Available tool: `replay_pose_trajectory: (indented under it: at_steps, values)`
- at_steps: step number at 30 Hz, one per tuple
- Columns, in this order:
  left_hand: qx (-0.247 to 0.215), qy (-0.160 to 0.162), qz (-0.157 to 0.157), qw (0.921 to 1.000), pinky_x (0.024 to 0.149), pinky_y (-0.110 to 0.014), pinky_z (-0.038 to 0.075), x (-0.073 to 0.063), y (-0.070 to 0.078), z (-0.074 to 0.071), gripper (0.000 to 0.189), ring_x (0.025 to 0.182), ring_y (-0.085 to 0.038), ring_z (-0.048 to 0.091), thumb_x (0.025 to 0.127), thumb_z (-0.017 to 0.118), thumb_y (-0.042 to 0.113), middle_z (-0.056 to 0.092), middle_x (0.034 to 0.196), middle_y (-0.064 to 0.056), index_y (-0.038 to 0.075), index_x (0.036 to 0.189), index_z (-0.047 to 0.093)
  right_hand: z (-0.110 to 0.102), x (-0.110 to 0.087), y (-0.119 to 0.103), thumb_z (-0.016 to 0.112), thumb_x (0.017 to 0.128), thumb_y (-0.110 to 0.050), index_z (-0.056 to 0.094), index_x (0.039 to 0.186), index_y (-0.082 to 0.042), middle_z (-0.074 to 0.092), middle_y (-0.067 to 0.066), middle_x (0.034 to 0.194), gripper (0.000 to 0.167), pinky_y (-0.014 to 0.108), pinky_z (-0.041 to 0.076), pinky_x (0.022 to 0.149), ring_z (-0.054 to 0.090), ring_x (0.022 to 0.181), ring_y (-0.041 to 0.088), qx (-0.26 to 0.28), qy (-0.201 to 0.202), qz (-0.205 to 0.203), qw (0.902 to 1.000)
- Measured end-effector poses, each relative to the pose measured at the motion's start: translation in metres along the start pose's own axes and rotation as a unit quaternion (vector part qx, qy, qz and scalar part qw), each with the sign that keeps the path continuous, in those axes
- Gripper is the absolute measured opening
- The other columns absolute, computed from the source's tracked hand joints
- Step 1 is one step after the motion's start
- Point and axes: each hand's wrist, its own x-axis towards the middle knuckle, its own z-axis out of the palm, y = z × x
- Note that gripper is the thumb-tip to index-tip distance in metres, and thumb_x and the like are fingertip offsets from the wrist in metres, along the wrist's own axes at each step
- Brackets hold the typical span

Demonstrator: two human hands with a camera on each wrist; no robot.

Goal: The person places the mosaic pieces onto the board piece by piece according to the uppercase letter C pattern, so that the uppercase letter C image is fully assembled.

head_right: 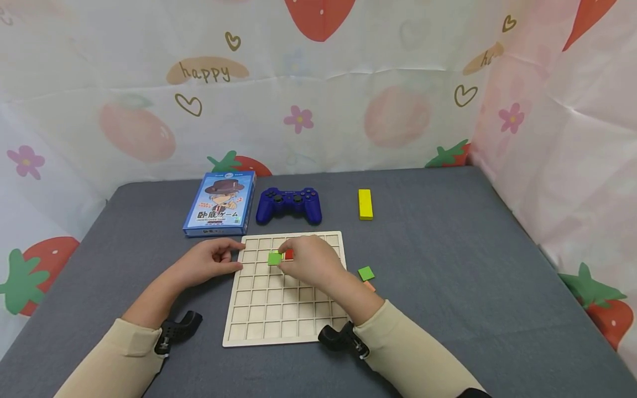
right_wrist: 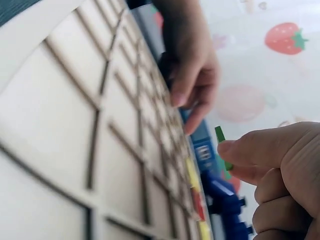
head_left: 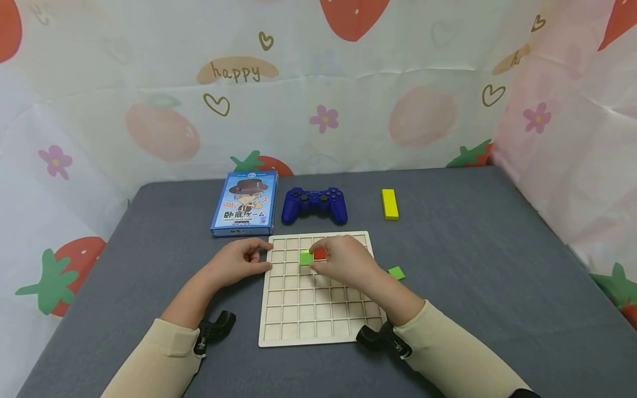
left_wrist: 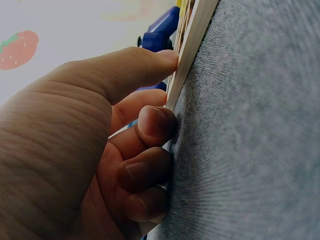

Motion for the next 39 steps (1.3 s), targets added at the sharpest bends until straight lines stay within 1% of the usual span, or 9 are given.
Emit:
replay_pose_trajectory:
  at_steps: [3,5,7,9,21,26,31,36,39]
  values:
    - [0.001,0.000,-0.003,1.0000,0.069,-0.035,0.040,0.000,-0.001,0.001,0.042,0.065,-0.015,0.046,0.092,0.079,0.023,0.052,0.074,0.000,0.005,0.128,0.069,0.007,0.003,0.004,0.076,0.088,-0.021,0.079,0.113,-0.012,0.076,-0.001,0.100,0.026,0.033,0.051,0.073,0.064,0.080,0.014,-0.014,-0.006,-0.002,0.9999]
    - [0.002,0.001,-0.002,1.0000,0.069,-0.035,0.040,0.001,-0.001,0.001,0.042,0.065,-0.014,0.046,0.092,0.079,0.023,0.052,0.073,0.001,0.005,0.128,0.069,0.012,0.004,0.007,0.075,0.088,-0.020,0.079,0.112,-0.012,0.076,0.001,0.106,0.026,0.036,0.053,0.079,0.067,0.089,0.016,-0.016,-0.010,-0.002,0.9998]
    - [0.005,0.002,-0.002,1.0000,0.068,-0.034,0.040,0.001,-0.002,0.001,0.042,0.065,-0.014,0.047,0.091,0.079,0.024,0.052,0.073,0.001,0.005,0.128,0.069,0.015,0.004,0.008,0.075,0.088,-0.020,0.080,0.112,-0.013,0.076,0.001,0.107,0.026,0.037,0.053,0.081,0.068,0.092,0.016,-0.020,-0.016,0.000,0.9997]
    - [0.005,0.001,-0.003,1.0000,0.068,-0.035,0.040,0.001,-0.002,0.001,0.042,0.065,-0.014,0.047,0.091,0.079,0.024,0.052,0.073,0.001,0.006,0.128,0.069,0.017,0.005,0.010,0.076,0.088,-0.021,0.080,0.112,-0.014,0.076,0.000,0.106,0.026,0.038,0.053,0.079,0.067,0.089,0.016,-0.023,-0.020,0.002,0.9995]
    - [-0.001,0.002,-0.007,1.0000,0.066,-0.035,0.040,0.002,-0.002,0.001,0.042,0.064,-0.015,0.046,0.091,0.079,0.023,0.053,0.073,0.001,0.007,0.128,0.069,0.020,0.005,0.009,0.081,0.087,-0.027,0.077,0.111,-0.016,0.075,-0.001,0.104,0.027,0.039,0.052,0.079,0.066,0.088,0.016,-0.022,-0.020,0.022,0.9993]
    - [0.000,0.003,-0.007,1.0000,0.065,-0.035,0.040,0.002,-0.003,0.002,0.042,0.064,-0.015,0.047,0.091,0.079,0.023,0.053,0.073,0.001,0.007,0.128,0.069,0.020,0.005,0.010,0.081,0.087,-0.028,0.077,0.110,-0.017,0.075,-0.001,0.102,0.026,0.039,0.052,0.078,0.066,0.087,0.017,-0.019,-0.015,0.021,0.9995]
    - [0.000,0.001,-0.011,0.9999,0.066,-0.035,0.039,0.002,-0.003,0.002,0.042,0.065,-0.016,0.047,0.091,0.079,0.023,0.053,0.074,0.000,0.007,0.129,0.069,0.020,0.004,0.011,0.079,0.089,-0.028,0.078,0.104,-0.019,0.075,-0.002,0.099,0.018,0.038,0.051,0.076,0.064,0.083,0.015,-0.017,-0.009,0.014,0.9997]
    - [-0.003,0.000,-0.012,0.9999,0.066,-0.036,0.039,0.002,-0.002,0.002,0.043,0.066,-0.016,0.047,0.091,0.079,0.023,0.053,0.074,0.000,0.006,0.129,0.068,0.017,0.003,0.012,0.079,0.089,-0.028,0.081,0.104,-0.021,0.075,-0.003,0.102,0.016,0.037,0.051,0.078,0.065,0.087,0.014,-0.015,-0.013,-0.001,0.9998]
    - [-0.004,-0.001,-0.013,0.9999,0.066,-0.036,0.039,0.001,-0.002,0.002,0.043,0.066,-0.016,0.047,0.091,0.079,0.023,0.053,0.074,0.000,0.006,0.129,0.068,0.010,0.003,0.012,0.080,0.090,-0.028,0.080,0.106,-0.020,0.073,-0.005,0.093,0.018,0.034,0.049,0.073,0.062,0.081,0.013,-0.002,-0.018,-0.001,0.9998]
